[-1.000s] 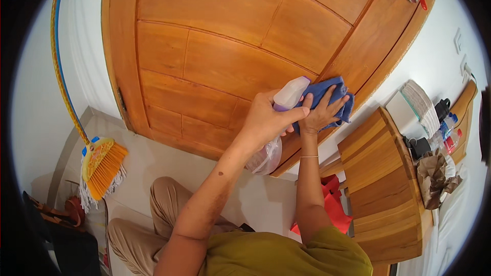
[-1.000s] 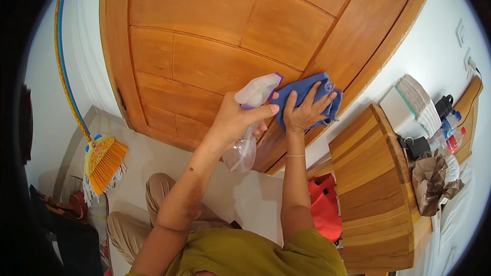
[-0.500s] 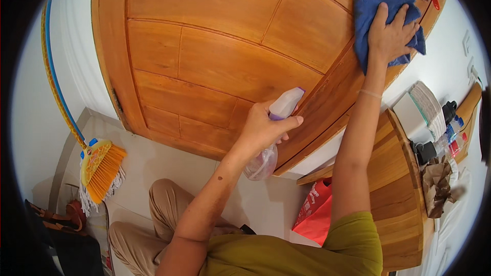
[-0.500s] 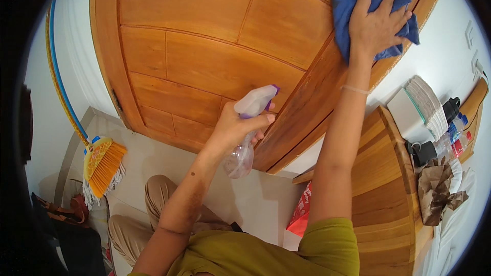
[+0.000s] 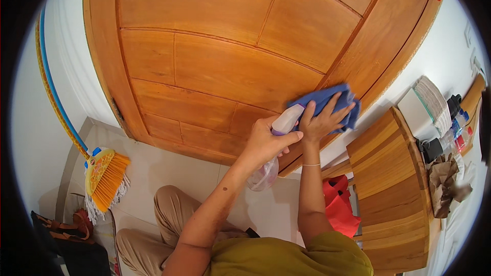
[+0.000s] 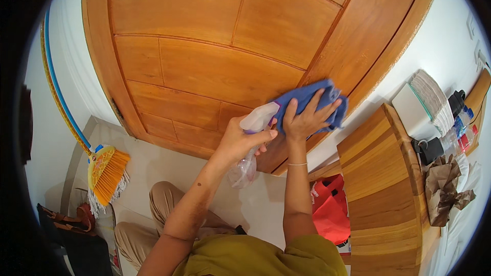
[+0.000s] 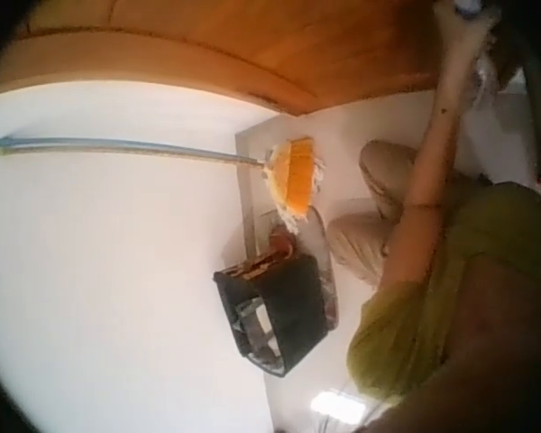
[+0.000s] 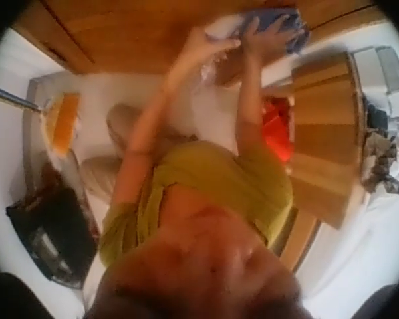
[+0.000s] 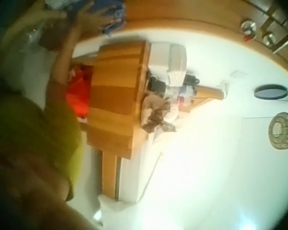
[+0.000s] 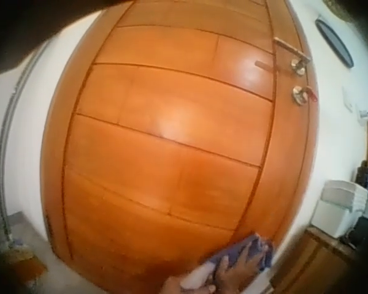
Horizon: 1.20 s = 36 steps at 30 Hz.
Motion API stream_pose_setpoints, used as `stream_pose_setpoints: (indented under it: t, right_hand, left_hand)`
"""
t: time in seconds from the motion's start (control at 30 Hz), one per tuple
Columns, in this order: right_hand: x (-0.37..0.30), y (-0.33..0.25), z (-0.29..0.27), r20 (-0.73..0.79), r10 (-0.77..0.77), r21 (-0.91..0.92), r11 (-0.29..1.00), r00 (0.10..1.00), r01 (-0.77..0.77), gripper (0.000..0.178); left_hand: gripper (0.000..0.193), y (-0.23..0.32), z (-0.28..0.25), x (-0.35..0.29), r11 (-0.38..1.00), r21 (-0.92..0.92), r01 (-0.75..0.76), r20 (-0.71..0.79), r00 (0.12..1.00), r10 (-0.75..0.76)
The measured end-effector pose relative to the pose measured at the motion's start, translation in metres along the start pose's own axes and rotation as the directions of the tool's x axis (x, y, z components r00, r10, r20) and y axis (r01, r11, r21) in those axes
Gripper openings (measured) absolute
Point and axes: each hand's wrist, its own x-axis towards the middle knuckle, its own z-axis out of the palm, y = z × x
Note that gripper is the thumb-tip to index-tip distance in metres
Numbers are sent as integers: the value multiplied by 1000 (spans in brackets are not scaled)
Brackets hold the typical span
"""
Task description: Wipe down a wooden door using a spray bottle and a cloth.
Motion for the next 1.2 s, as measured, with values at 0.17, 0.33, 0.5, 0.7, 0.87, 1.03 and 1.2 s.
stream_pose_setpoints:
  t: [0.17, 0.33, 0.5, 0.7, 0.87, 1.03, 1.2]
  right_hand:
    - [-80, 27, 4, 111, -78, -7, 997, 991, 79, 77]
    - [-8, -4, -7, 104, 6, -16, 1000, 995, -4, 77]
    - [156, -31, -12, -121, -127, -6, 992, 985, 127, 76]
    - [330, -24, -11, -295, -233, -77, 972, 927, 220, 76]
    - [292, -18, 3, -328, -234, -87, 972, 915, 217, 73]
    - [206, -20, -8, -220, -208, -112, 976, 953, 187, 71]
    - [107, -7, -9, -50, -118, -109, 988, 992, 112, 73]
  left_hand:
    - [40, 8, -1, -18, 998, -24, -54, -30, 998, 54]
    - [40, 11, -10, -26, 995, -11, -100, -56, 993, 99]
    - [36, 10, -7, -21, 997, 16, -72, -89, 993, 73]
    - [37, 1, 8, 1, 1000, -7, -25, -35, 999, 24]
    - [38, -10, 12, 19, 999, -30, -35, -20, 999, 34]
    - [40, -14, 9, 25, 998, -54, -27, -4, 1000, 27]
    - [40, -15, 6, 26, 995, -96, -19, -34, 999, 16]
